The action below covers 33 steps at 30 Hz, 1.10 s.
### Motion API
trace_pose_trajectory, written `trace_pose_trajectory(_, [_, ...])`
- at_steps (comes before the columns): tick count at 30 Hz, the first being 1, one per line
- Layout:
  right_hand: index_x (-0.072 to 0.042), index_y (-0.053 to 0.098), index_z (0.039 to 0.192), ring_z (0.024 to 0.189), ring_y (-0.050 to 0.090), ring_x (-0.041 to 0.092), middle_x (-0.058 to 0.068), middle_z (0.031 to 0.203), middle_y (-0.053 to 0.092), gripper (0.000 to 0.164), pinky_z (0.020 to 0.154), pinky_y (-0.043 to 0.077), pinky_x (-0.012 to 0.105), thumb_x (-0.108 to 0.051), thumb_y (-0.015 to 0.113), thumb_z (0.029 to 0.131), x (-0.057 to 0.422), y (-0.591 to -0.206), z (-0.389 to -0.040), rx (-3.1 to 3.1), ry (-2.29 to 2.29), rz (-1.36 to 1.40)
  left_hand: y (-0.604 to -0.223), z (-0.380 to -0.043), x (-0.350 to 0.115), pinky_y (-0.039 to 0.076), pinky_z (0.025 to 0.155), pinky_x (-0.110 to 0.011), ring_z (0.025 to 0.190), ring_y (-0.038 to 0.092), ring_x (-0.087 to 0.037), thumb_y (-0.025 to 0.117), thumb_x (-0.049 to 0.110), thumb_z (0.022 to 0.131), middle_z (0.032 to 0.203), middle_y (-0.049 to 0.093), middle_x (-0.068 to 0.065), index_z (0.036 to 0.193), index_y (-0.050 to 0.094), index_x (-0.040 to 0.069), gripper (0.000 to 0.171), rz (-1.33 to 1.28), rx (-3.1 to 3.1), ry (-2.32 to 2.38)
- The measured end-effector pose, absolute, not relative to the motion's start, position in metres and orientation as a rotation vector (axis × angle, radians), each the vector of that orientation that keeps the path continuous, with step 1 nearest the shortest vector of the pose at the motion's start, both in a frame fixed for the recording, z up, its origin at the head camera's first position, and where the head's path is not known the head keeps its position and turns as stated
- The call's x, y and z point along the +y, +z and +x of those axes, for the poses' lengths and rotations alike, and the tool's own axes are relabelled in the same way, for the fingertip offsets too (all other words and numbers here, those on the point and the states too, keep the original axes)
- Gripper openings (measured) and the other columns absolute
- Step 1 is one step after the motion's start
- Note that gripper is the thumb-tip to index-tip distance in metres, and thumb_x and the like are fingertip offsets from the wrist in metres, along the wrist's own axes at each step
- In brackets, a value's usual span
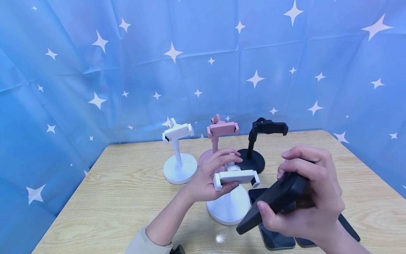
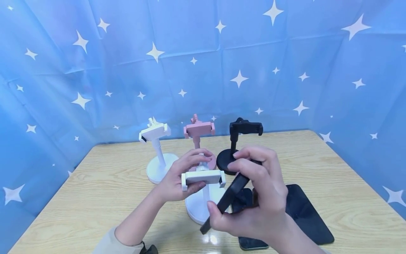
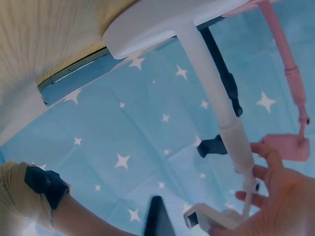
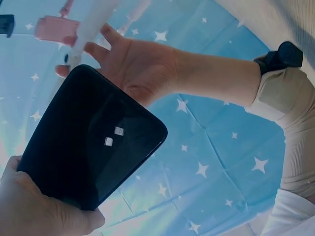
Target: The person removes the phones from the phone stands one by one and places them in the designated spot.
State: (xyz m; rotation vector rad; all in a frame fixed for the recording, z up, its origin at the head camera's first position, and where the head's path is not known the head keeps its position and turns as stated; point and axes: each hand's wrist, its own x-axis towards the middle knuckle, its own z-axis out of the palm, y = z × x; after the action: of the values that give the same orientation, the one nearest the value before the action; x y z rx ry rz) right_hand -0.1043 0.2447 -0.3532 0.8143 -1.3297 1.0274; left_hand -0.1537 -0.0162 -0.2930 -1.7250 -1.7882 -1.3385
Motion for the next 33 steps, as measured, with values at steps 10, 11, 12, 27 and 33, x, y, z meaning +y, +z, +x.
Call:
trace_pose_trajectory(10, [0.013, 0.057, 0.103, 0.085, 0.049, 0.02, 0.027, 0.11, 0.05, 0.085, 0.058, 0.042, 0.015, -0.009, 0.09, 0.028, 0.252, -0.326, -0.063, -1.77, 1.005, 0.674, -0.29, -0.156, -0.016, 0.042, 0.091, -0.032, 0.114, 0.045, -0.024, 0.071, 0.002, 0.072, 0.12, 0.047, -0.015, 0.118, 0.047, 0.004, 0.052, -1.776, -1.844, -1.33])
trace_pose_trajectory(11, [0.011, 0.057, 0.104, 0.087, 0.048, 0.017, 0.021, 0.11, 0.052, 0.081, 0.057, 0.041, 0.014, -0.007, 0.089, 0.032, 0.248, -0.315, -0.056, -1.85, 0.974, 0.618, -0.289, -0.157, -0.016, 0.043, 0.09, -0.031, 0.113, 0.045, -0.024, 0.071, 0.002, 0.072, 0.12, 0.047, -0.015, 0.118, 0.047, 0.004, 0.052, -1.777, -1.843, -1.329])
trace_pose_trajectory(12, [0.009, 0.058, 0.104, 0.089, 0.046, 0.014, 0.014, 0.11, 0.053, 0.076, 0.057, 0.04, 0.012, -0.005, 0.087, 0.035, 0.242, -0.303, -0.049, -1.926, 0.929, 0.555, -0.289, -0.157, -0.015, 0.043, 0.089, -0.03, 0.111, 0.046, -0.024, 0.071, 0.002, 0.072, 0.119, 0.047, -0.015, 0.118, 0.046, 0.005, 0.052, -1.774, -1.842, -1.325])
trace_pose_trajectory(27, [0.008, 0.045, 0.122, 0.102, 0.042, 0.05, 0.033, 0.119, 0.043, 0.067, 0.071, 0.038, 0.06, -0.029, 0.074, 0.074, 0.292, -0.302, -0.046, -2.823, 0.731, -0.061, -0.273, -0.158, -0.013, 0.046, 0.081, -0.025, 0.098, 0.055, -0.016, 0.068, 0.011, 0.079, 0.12, 0.051, -0.008, 0.12, 0.049, 0.009, 0.045, -1.656, -2.034, -1.256])
trace_pose_trajectory(33, [0.016, 0.037, 0.126, 0.103, 0.041, 0.056, 0.042, 0.121, 0.038, 0.074, 0.07, 0.043, 0.056, -0.031, 0.069, 0.08, 0.33, -0.319, -0.05, -3.031, 0.749, -0.085, -0.263, -0.156, -0.007, 0.044, 0.073, -0.023, 0.096, 0.054, -0.01, 0.067, 0.017, 0.083, 0.125, 0.047, -0.002, 0.121, 0.051, 0.015, 0.042, -1.626, -2.128, -1.184])
